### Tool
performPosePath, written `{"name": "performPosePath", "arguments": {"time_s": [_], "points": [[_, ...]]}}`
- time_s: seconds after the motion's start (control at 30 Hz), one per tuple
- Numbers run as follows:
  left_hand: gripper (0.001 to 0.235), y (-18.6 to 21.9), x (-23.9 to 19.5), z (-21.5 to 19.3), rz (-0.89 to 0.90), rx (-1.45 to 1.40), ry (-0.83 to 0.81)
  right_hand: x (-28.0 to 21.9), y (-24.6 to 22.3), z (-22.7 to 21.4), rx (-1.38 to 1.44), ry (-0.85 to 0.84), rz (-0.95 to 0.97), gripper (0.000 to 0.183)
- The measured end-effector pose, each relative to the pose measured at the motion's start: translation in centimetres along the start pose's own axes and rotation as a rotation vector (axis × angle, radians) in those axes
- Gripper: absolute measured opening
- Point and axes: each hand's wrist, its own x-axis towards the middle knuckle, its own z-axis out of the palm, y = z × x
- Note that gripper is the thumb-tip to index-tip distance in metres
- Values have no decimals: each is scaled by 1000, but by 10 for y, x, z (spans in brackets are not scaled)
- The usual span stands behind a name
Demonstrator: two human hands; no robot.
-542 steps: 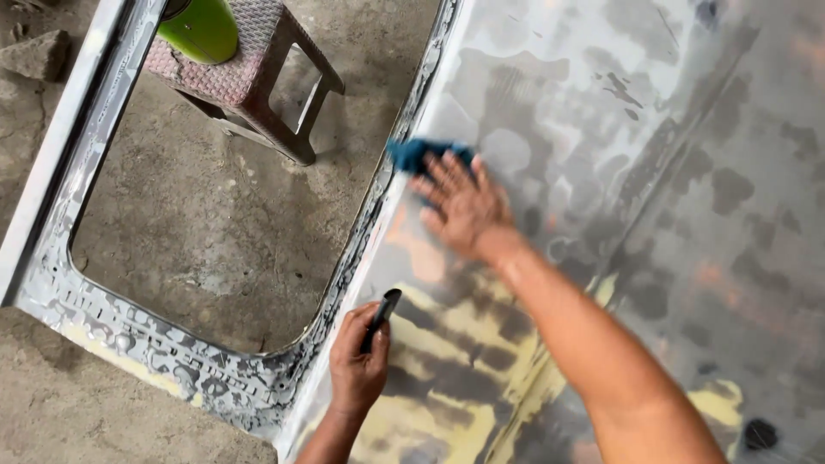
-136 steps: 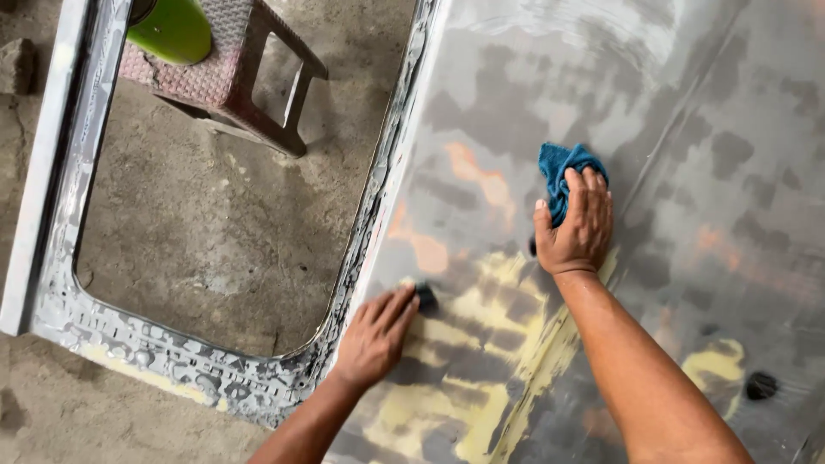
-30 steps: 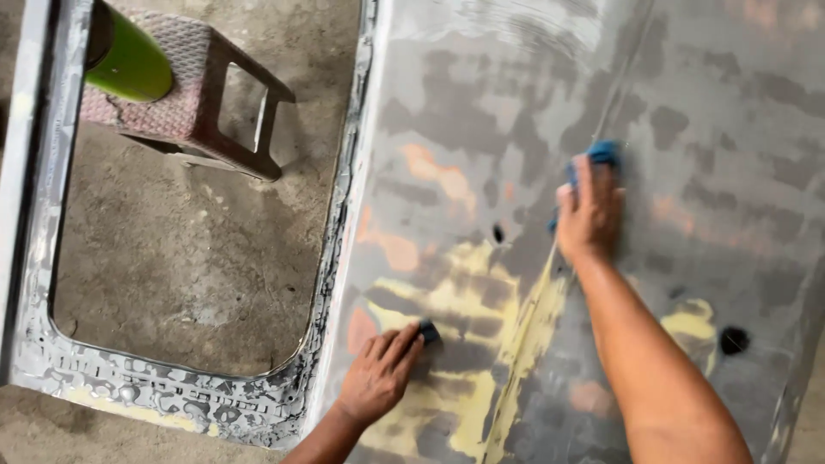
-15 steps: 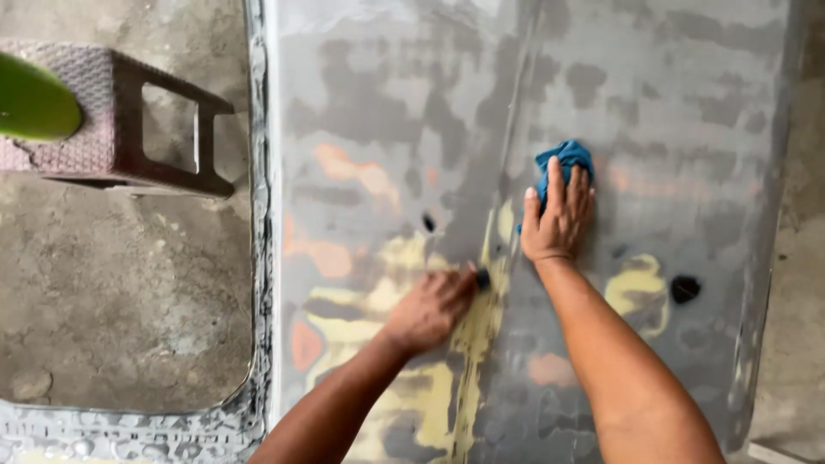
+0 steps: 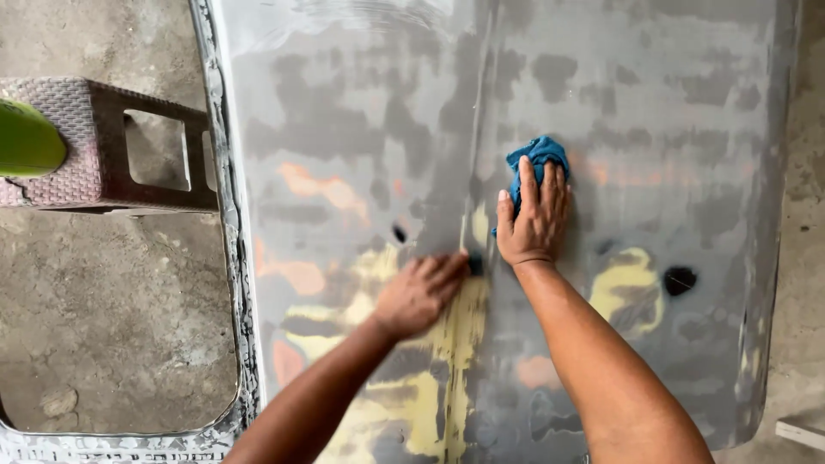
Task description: The person scrubs a large, flat, metallic surface with a black sanding block and a blue cloth. They repeatedly wipe the surface, then dip the cloth and block into a green bucket of water to rinse them before resuming the cleaning process.
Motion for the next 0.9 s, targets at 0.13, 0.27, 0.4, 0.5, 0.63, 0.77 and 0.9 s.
{"name": "performPosePath", "arguments": {"time_s": [0.13, 0.27, 0.4, 0.5, 0.63, 0.77, 0.9], "points": [[53, -76, 43, -24, -288, 37, 185, -1, -2, -3, 10, -3, -2, 64], [58, -57, 46, -15, -448, 206, 220, -1, -2, -3, 15, -2, -6, 63], [49, 9, 5, 13, -34, 113, 131, 0, 1, -3, -1, -8, -1, 63], [50, -21, 22, 2, -5, 54, 10, -1, -1, -6, -4, -19, -2, 62], [49, -89, 79, -30, -342, 161, 260, -1, 1, -4, 4, -9, -15, 62], [53, -47, 50, -13, -405, 176, 284, -2, 1, 1, 1, 0, -25, 62], [51, 0, -12, 19, -53, -39, 71, -2, 1, -2, -12, 4, -20, 64]]}}
